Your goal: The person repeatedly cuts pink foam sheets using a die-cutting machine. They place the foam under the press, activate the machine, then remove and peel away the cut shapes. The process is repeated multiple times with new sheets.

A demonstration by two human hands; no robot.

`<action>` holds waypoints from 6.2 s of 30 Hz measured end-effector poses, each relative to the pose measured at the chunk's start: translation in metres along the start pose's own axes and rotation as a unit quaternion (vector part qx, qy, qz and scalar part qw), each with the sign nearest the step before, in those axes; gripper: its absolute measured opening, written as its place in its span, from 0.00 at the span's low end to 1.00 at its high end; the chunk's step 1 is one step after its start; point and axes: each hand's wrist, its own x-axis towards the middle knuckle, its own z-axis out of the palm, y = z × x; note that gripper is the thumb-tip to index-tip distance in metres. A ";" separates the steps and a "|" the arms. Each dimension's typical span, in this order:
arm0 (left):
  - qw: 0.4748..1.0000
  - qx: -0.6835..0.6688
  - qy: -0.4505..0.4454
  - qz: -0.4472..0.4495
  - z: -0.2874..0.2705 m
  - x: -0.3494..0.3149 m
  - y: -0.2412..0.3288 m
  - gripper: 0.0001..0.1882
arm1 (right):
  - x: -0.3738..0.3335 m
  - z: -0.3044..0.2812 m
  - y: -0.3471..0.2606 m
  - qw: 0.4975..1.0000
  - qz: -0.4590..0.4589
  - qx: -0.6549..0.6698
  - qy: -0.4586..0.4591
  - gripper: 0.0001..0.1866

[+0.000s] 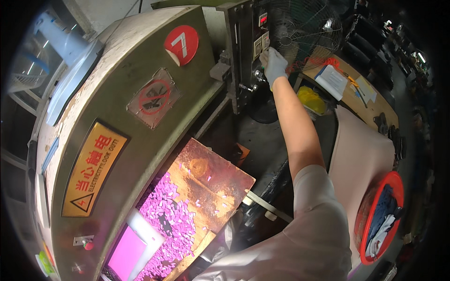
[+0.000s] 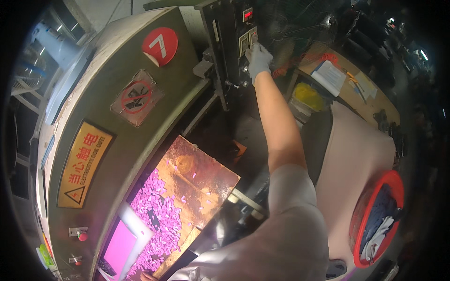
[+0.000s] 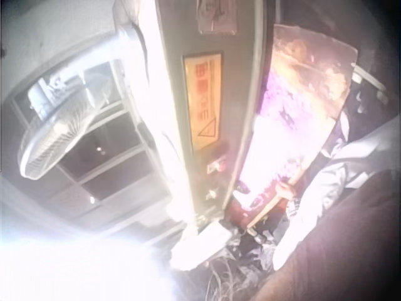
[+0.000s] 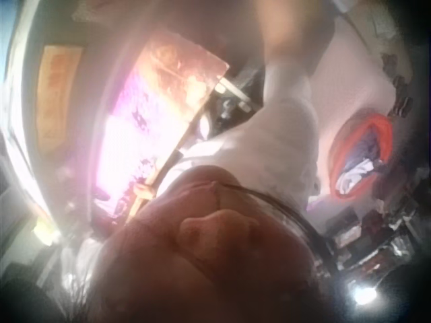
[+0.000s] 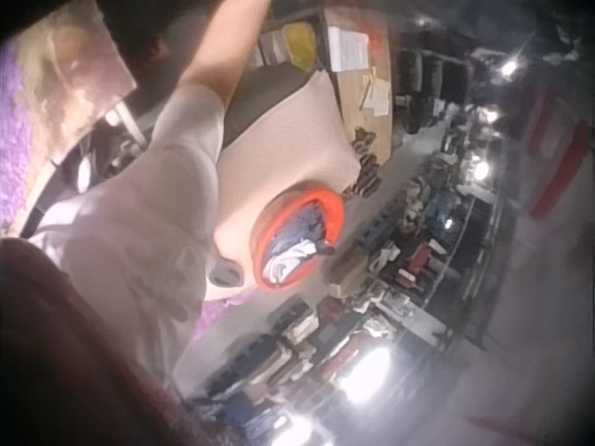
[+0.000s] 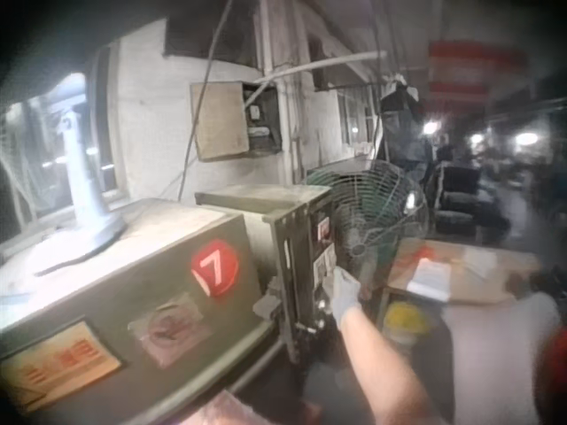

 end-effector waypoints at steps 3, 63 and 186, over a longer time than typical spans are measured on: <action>1.000 0.029 0.002 0.008 0.000 -0.001 -0.006 0.08 | 0.026 0.007 0.015 0.999 -0.016 -0.037 -0.014 0.12; 0.969 -0.229 -0.076 -0.061 -0.020 0.001 -0.244 0.04 | -0.779 0.035 0.104 0.632 -0.322 -0.539 -0.454 0.21; 0.911 -0.220 -0.223 -0.268 -0.082 -0.137 -0.326 0.05 | -0.946 -0.209 0.081 0.500 0.057 -0.634 -0.587 0.16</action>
